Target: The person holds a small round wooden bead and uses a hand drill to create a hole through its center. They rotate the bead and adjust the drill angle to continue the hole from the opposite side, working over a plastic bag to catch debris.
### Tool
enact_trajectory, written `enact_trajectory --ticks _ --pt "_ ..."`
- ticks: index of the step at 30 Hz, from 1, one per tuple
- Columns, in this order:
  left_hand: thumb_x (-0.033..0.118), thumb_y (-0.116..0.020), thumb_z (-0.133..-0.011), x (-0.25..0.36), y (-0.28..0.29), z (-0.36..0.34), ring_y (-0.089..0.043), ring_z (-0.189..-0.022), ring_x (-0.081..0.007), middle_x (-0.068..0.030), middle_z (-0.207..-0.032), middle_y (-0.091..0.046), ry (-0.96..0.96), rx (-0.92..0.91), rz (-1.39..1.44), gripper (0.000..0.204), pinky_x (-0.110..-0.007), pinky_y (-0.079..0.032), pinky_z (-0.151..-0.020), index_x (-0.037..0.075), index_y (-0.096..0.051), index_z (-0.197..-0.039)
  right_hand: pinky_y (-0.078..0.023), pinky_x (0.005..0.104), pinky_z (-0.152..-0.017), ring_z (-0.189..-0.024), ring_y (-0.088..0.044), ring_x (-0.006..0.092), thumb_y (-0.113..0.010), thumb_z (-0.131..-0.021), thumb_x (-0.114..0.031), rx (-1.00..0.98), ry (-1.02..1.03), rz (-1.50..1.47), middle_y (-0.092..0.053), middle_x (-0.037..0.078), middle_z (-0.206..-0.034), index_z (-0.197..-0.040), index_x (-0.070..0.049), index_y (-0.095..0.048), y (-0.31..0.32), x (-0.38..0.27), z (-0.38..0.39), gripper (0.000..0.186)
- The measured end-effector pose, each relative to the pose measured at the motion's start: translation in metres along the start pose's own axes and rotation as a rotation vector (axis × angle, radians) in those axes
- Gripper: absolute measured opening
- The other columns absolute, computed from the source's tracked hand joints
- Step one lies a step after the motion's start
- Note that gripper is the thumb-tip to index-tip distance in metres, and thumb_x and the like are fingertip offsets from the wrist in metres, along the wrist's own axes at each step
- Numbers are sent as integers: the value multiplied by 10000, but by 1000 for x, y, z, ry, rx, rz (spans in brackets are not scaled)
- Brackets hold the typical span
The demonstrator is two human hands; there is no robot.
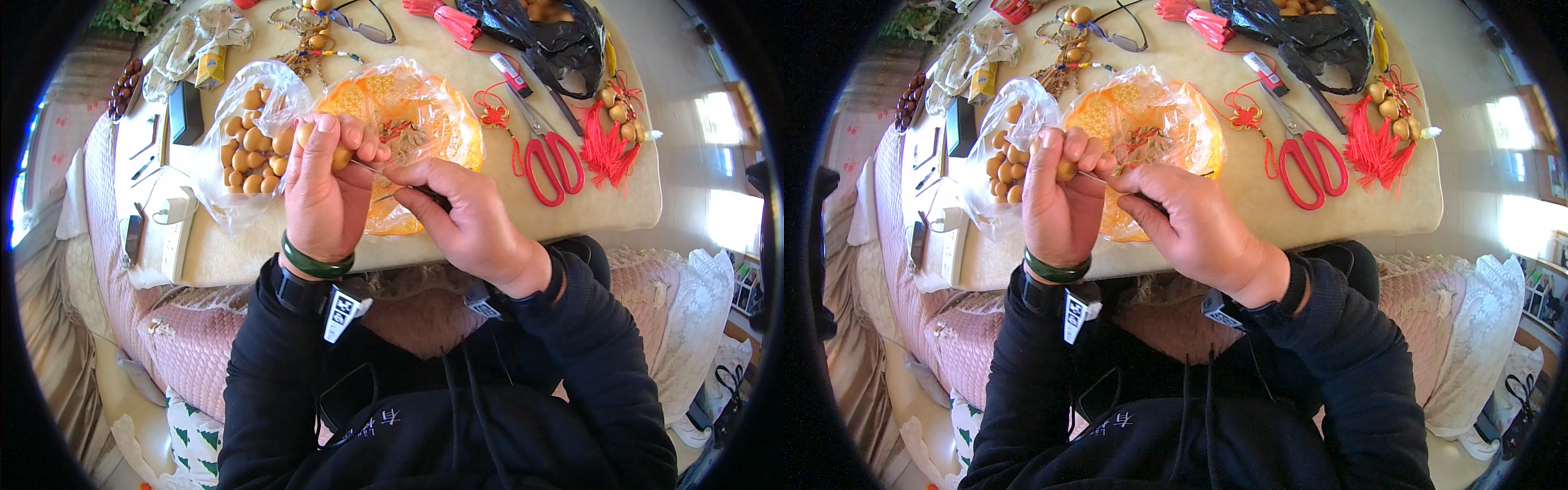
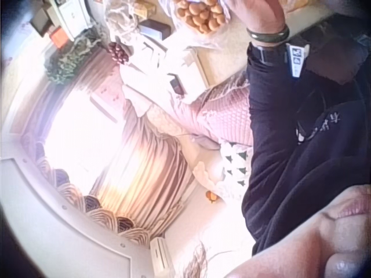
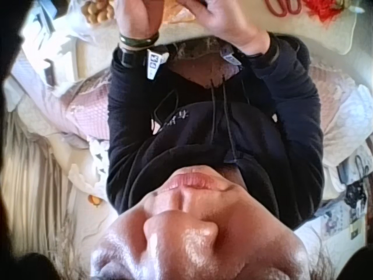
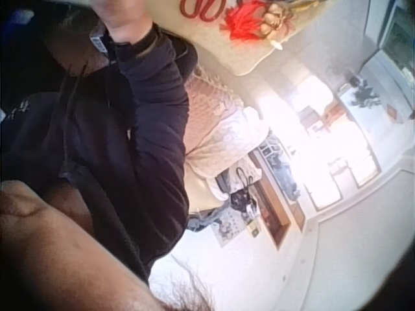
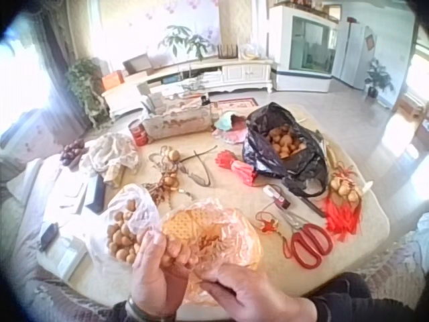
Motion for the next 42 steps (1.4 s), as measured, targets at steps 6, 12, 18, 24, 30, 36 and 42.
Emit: enact_trajectory --ticks 6,12,18,24,30,36,42 --pt "176 -490 -1052 5 -5 1 -497 -815 -149 -12 -877 -506 -17 -63 -9 103 -354 -474 -812 118 -513 -970 -421 214 -572 -669 -515 52 -635 -992 -139 -159 -643 -967 -581 -14 -805 -1122 -63 -643 -20 35 15 151" --pt "194 -502 -1051 0 -1 -1 -510 -830 -153 -13 -891 -531 11 -67 100 107 -347 -478 -806 117 -548 -993 -345 195 -485 -558 -422 26 -609 -1010 -166 13 115 -137 -540 -27 -776 -1139 -58 -619 -8 6 -1 168" --pt "180 -510 -1049 3 -1 1 -531 -839 -154 -14 -919 -548 -27 -12 47 81 -344 -478 -810 113 -540 -1017 -491 265 -652 -745 -581 98 -635 -992 -136 -159 -681 -1014 -616 -2 -850 -1105 -10 -631 -20 33 18 169" --pt "165 -513 -1048 1 13 5 -582 -837 -163 -31 -940 -594 -60 288 -194 95 -345 -490 -810 89 -550 -1003 -499 358 -581 -700 -649 266 -644 -962 -127 139 193 82 -644 125 -807 -1067 -37 -647 -2 0 -3 138" --pt "168 -494 -1055 1 14 6 -576 -834 -170 -41 -925 -596 -72 239 -92 139 -345 -497 -815 74 -565 -982 -528 426 -616 -752 -647 365 -640 -929 -86 -8 124 494 -653 152 -845 -1105 -70 -663 2 -7 4 178" --pt "171 -465 -1065 4 -4 1 -551 -877 -164 -31 -927 -565 -32 -53 36 130 -360 -495 -837 84 -540 -1004 -500 343 -561 -640 -610 173 -625 -985 -164 -41 -41 -76 -629 89 -773 -1172 -45 -665 0 1 -3 225" --pt "166 -472 -1062 6 -2 6 -540 -875 -167 -24 -925 -548 -99 50 -74 96 -363 -489 -849 113 -532 -1009 -506 294 -625 -679 -589 120 -620 -996 -129 -138 -347 -429 -652 59 -815 -1203 -7 -660 -10 28 6 244"
Point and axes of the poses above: each hand's wrist, its own z-axis away from the middle knuckle, its own y-axis out of the back of the hand, x = y × z, the point moved 7 cm from there along -z, towards the middle knuckle
